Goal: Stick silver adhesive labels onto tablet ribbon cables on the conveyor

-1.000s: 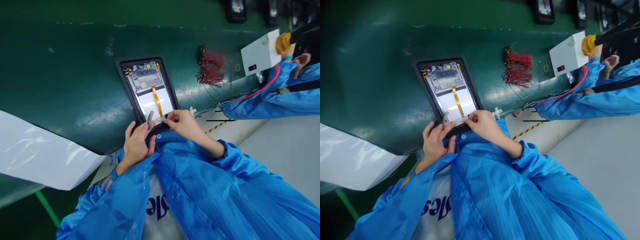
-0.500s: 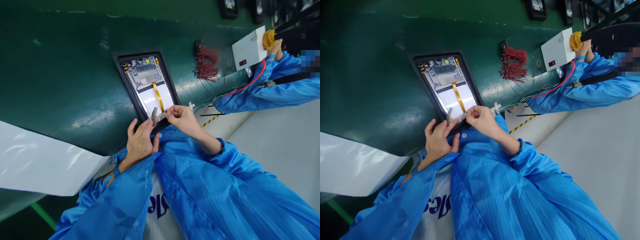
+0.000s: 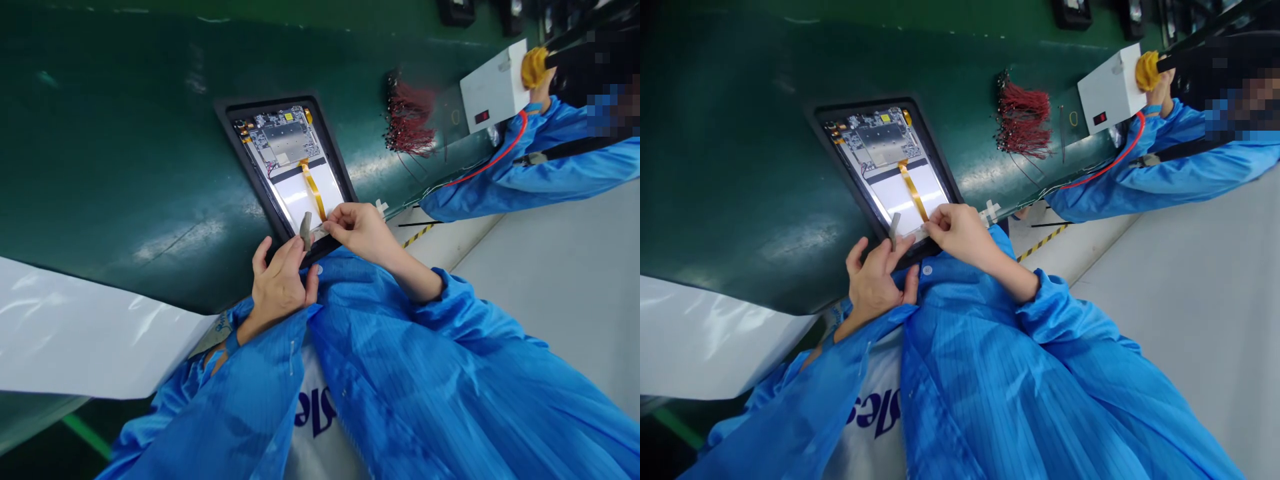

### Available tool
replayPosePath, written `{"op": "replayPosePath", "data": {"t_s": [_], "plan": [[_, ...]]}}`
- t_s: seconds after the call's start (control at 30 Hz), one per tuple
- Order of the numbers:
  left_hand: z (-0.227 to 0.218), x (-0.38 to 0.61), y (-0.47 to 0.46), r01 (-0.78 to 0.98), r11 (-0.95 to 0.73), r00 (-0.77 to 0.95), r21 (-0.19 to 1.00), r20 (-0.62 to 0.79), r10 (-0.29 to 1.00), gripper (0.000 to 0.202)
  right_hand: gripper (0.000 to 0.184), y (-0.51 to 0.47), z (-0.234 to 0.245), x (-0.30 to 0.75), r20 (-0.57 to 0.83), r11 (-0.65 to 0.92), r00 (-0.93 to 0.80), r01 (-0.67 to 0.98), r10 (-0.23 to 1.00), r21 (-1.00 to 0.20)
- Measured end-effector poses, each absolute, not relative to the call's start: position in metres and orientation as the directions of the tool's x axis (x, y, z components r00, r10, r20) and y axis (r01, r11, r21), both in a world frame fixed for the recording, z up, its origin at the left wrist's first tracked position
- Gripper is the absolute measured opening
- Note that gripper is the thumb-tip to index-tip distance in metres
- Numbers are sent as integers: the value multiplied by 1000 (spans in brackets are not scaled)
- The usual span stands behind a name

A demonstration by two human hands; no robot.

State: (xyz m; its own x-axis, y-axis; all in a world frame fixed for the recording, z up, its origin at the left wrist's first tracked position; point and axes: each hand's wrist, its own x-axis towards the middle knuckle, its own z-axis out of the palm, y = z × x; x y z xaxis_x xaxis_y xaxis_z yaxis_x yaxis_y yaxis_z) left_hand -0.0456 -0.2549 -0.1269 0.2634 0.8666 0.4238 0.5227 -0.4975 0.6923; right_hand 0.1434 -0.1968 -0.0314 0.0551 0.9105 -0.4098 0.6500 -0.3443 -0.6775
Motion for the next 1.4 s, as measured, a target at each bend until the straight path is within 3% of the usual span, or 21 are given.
{"op": "replayPosePath", "data": {"t_s": [0.1,0.23,0.63,0.83,1.07,1.27,1.33,1.4], "plan": [[-127,-43,-254,508,-506,256,697,439,861,54,13,-198,-34,141,-389,-314,2,595,921,-740],[-127,-41,-253,471,-465,248,750,393,886,54,20,-203,-38,144,-336,-291,41,607,941,-740],[-125,-45,-254,548,-469,267,692,387,883,49,21,-204,-40,136,-239,-173,36,793,970,-584],[-121,-39,-255,564,-501,314,656,390,865,60,27,-197,-31,149,-291,-135,19,914,956,-384],[-109,-12,-238,481,-742,591,466,453,667,78,12,-189,-36,181,-298,-70,-136,804,945,-590],[-109,-43,-241,525,-782,647,336,439,624,83,24,-177,-48,222,-316,-152,-242,519,917,-841],[-110,-46,-240,540,-785,651,304,441,618,82,28,-163,-52,260,-202,-128,-100,490,974,-862],[-113,-47,-237,523,-790,646,320,455,612,83,23,-145,-59,303,34,-49,117,638,993,-769]]}}
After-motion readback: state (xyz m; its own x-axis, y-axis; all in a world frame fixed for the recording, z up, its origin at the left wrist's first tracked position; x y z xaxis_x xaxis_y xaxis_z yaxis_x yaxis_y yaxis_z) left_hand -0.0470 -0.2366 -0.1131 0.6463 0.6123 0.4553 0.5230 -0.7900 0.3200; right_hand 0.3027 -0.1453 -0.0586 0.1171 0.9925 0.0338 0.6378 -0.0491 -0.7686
